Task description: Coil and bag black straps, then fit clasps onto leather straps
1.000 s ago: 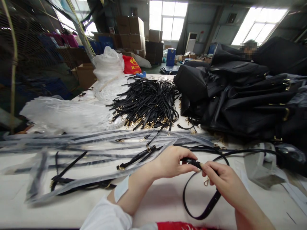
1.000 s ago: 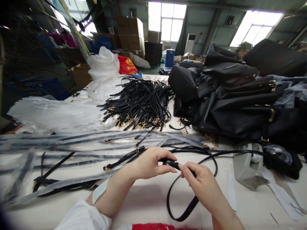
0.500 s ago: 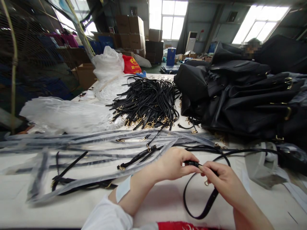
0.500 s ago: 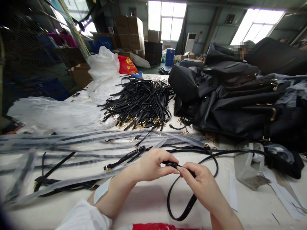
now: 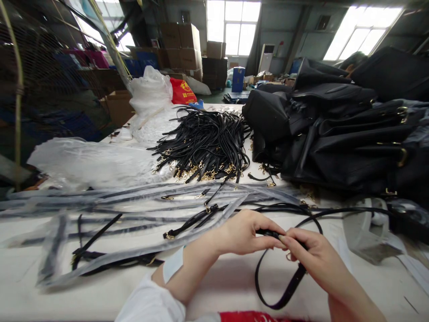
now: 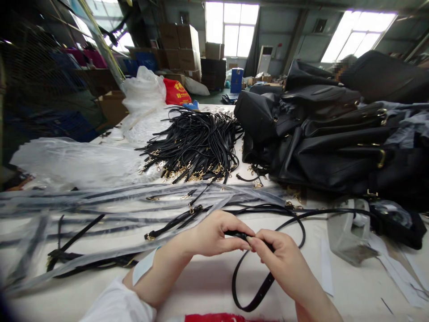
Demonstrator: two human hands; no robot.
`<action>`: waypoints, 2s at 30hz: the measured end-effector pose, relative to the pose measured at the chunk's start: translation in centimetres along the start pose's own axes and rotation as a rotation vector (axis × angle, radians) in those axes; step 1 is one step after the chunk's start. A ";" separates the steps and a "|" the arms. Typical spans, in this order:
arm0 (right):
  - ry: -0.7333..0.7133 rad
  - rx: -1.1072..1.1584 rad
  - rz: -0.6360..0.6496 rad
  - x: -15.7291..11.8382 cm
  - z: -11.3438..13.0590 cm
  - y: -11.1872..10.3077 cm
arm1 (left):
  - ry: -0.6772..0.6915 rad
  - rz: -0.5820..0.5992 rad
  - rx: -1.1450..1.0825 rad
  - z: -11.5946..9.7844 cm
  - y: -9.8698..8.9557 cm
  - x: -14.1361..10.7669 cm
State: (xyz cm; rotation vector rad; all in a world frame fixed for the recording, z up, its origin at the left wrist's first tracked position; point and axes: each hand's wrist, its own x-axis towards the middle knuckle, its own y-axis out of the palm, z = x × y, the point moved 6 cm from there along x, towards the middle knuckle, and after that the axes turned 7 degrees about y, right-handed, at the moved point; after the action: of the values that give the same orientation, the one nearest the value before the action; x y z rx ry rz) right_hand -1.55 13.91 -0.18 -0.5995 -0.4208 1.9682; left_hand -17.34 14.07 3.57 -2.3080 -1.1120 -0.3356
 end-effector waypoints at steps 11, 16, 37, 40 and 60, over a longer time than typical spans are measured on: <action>0.000 0.078 -0.075 -0.7 1.3 -0.7 | -0.133 -0.270 0.104 1.1 -1.3 -0.3; 0.012 0.093 -0.034 -0.7 1.0 -0.6 | -0.072 -0.211 0.007 0.6 -1.3 0.0; 0.017 0.339 -0.014 -0.1 -0.1 -1.3 | 0.017 -0.461 0.236 -1.0 -3.4 -0.9; 0.031 0.370 -0.062 0.0 -0.5 -2.0 | -0.003 -0.457 0.259 -0.9 -3.7 -0.9; -0.070 0.005 0.011 -0.4 2.7 -0.6 | 0.024 -0.203 0.209 -0.3 0.2 0.1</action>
State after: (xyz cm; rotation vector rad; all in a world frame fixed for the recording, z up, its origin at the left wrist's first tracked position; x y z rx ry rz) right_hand -2.50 13.70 2.42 -0.5323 -0.4566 2.0049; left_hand -17.17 13.85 3.83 -2.0105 -1.3085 -0.3065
